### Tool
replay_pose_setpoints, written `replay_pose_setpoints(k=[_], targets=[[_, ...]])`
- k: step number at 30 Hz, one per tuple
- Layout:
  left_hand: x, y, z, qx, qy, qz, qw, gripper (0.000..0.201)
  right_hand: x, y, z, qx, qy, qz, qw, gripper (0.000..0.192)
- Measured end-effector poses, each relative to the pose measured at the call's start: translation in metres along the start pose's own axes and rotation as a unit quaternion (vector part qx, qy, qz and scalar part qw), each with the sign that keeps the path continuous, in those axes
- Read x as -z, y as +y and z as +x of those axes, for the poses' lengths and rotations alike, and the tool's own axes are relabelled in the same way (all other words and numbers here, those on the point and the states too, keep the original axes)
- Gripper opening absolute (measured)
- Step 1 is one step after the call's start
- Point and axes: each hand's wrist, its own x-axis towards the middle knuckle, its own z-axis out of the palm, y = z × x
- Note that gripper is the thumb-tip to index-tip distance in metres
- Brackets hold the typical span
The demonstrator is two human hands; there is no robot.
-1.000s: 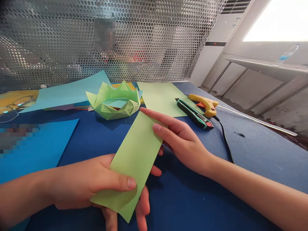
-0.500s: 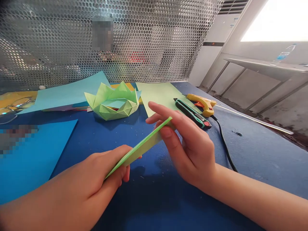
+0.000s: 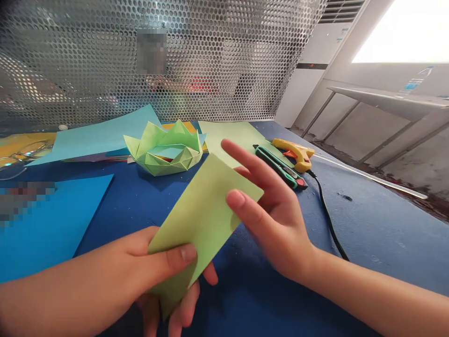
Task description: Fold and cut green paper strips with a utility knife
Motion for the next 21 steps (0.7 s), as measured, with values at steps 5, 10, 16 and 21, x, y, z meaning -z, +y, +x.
replay_pose_setpoints(k=[5,10,16,21], targets=[[0.003,-0.001,0.001,0.003,-0.091,-0.050,0.995,0.034,0.000,-0.006,0.002,-0.014,-0.140,-0.066,0.988,0.036],[0.014,-0.015,0.011,-0.074,-0.170,-0.058,0.981,0.043,0.005,0.000,-0.002,0.083,-0.225,-0.180,0.954,0.056],[0.014,-0.013,0.007,-0.049,-0.158,-0.017,0.986,0.049,0.013,0.005,0.002,0.146,-0.317,-0.253,0.902,0.059],[0.009,-0.014,0.007,-0.055,-0.149,-0.023,0.987,0.059,0.017,0.005,0.006,0.170,-0.318,-0.293,0.886,0.053]])
